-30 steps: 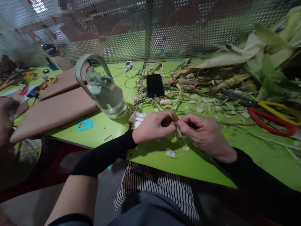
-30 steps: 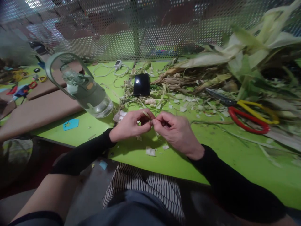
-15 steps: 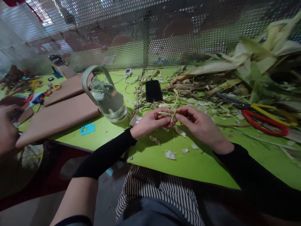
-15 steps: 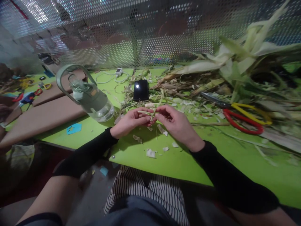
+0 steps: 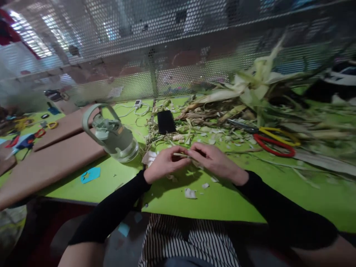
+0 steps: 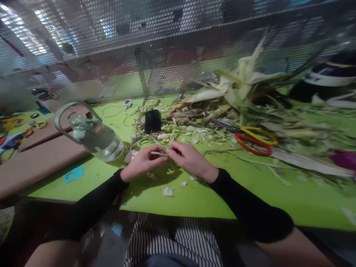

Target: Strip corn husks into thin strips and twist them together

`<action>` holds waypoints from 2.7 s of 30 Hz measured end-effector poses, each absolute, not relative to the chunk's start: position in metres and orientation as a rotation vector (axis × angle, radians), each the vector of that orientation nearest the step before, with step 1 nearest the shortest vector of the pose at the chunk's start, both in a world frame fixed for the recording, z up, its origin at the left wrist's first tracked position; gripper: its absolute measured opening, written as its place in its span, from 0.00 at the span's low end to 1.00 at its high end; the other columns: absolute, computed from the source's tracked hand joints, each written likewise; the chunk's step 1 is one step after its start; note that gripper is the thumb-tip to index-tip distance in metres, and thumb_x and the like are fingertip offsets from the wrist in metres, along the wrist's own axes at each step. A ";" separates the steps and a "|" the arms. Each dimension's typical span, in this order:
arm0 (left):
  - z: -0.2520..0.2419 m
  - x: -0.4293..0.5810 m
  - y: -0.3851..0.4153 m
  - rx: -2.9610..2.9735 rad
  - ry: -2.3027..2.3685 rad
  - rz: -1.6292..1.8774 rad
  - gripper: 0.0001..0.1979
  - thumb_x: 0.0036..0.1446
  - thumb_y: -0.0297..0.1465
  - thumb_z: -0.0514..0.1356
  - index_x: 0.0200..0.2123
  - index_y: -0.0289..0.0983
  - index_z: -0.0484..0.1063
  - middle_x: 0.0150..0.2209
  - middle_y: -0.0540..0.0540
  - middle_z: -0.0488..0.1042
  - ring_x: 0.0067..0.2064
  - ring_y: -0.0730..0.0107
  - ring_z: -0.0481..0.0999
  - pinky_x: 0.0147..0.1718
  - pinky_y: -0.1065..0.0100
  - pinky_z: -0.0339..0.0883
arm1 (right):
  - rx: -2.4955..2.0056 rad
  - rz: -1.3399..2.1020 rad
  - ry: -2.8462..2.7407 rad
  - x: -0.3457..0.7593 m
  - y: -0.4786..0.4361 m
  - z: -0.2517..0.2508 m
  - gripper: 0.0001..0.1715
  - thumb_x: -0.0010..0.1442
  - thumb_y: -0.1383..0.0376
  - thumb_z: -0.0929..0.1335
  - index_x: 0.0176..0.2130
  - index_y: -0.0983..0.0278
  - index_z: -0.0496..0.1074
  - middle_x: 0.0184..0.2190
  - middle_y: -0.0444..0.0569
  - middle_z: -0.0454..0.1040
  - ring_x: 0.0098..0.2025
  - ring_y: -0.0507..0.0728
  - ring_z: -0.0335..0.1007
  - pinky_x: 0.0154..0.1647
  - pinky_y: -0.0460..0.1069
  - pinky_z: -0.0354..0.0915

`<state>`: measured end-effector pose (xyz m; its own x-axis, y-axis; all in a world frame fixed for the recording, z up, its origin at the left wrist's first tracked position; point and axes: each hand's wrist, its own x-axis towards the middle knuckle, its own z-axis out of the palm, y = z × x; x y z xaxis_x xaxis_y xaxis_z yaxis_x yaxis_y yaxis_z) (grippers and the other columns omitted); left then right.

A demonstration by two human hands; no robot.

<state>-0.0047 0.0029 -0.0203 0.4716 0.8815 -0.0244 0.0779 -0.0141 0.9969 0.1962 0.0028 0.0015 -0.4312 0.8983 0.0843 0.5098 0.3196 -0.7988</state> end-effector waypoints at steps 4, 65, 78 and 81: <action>-0.013 -0.009 0.005 1.374 0.880 0.880 0.21 0.56 0.39 0.70 0.45 0.36 0.67 0.30 0.52 0.77 0.29 0.77 0.74 0.30 0.74 0.66 | -1.183 0.927 -2.104 0.194 -0.005 0.011 0.17 0.70 0.55 0.63 0.32 0.61 0.67 0.25 0.41 0.66 0.26 0.51 0.58 0.28 0.48 0.53; 0.016 -0.011 0.011 2.078 1.371 0.968 0.13 0.68 0.39 0.57 0.40 0.35 0.75 0.36 0.46 0.79 0.33 0.71 0.73 0.33 0.70 0.63 | -1.192 1.199 -1.467 0.273 0.058 -0.001 0.32 0.44 0.38 0.77 0.31 0.60 0.71 0.28 0.43 0.71 0.23 0.48 0.50 0.20 0.46 0.47; 0.015 0.043 0.044 1.889 0.859 1.018 0.12 0.62 0.32 0.66 0.47 0.35 0.80 0.50 0.42 0.83 0.52 0.62 0.81 0.54 0.63 0.71 | -1.002 0.611 -1.765 0.262 0.035 0.006 0.16 0.59 0.46 0.74 0.37 0.53 0.81 0.38 0.47 0.81 0.41 0.62 0.74 0.46 0.58 0.68; 0.006 0.040 0.045 1.830 0.773 1.058 0.10 0.61 0.31 0.67 0.46 0.35 0.82 0.47 0.43 0.84 0.48 0.65 0.82 0.52 0.63 0.72 | -0.920 0.329 -1.873 0.262 0.031 0.006 0.09 0.65 0.52 0.71 0.39 0.50 0.82 0.38 0.47 0.82 0.43 0.64 0.75 0.47 0.60 0.67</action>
